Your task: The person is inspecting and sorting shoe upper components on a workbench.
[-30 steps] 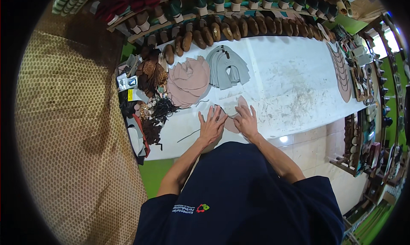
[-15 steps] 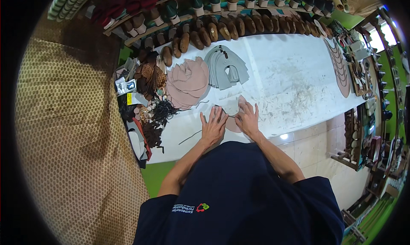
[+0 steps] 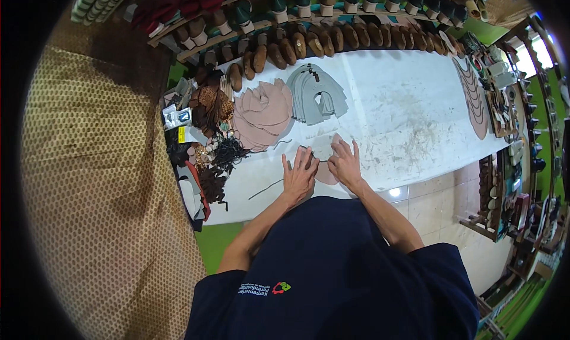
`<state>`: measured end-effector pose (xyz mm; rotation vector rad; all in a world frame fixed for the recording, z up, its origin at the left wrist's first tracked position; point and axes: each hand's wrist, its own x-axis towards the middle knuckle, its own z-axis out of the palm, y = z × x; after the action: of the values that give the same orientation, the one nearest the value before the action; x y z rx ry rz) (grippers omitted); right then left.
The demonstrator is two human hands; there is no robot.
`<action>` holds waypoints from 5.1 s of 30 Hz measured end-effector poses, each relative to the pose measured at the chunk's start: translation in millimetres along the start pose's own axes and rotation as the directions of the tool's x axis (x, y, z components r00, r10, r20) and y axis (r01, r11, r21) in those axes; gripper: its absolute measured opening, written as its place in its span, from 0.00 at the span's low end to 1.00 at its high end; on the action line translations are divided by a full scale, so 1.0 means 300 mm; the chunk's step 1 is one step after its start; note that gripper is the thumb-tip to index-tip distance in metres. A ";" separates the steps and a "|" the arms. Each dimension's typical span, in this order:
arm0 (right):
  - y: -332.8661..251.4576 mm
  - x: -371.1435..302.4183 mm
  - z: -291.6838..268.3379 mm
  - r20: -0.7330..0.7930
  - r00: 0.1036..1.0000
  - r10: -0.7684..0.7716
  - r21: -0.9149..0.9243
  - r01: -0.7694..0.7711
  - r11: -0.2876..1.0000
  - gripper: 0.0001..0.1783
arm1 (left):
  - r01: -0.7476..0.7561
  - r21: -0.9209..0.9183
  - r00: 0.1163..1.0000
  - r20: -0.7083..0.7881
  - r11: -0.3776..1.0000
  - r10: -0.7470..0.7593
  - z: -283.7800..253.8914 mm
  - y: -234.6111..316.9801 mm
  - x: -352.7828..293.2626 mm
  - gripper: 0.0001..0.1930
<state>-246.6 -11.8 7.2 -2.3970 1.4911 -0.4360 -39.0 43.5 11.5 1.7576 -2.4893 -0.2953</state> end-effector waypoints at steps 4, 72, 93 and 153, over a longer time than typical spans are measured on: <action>0.019 -0.005 0.015 -0.014 1.000 -0.025 -0.004 0.025 1.000 0.09 | 0.034 -0.019 0.999 0.016 0.999 -0.034 -0.004 0.021 0.005 0.26; 0.174 0.089 -0.010 0.082 0.964 -0.254 0.074 0.248 0.966 0.11 | 0.302 0.003 0.953 0.017 0.953 -0.302 0.081 0.199 -0.007 0.36; 0.164 0.094 -0.049 0.105 0.968 -0.227 0.088 0.218 0.972 0.10 | 0.334 0.106 0.940 0.035 0.937 -0.339 0.082 0.250 0.024 0.39; 0.377 0.180 -0.119 0.056 0.948 -0.312 0.157 0.300 0.941 0.06 | 0.399 -0.143 0.916 0.012 0.906 -0.401 0.102 0.293 0.030 0.29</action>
<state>-330.4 -111.6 1.1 -2.5005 1.0144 -0.4908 -128.5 67.0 -1.1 2.1827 -2.0138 -0.4683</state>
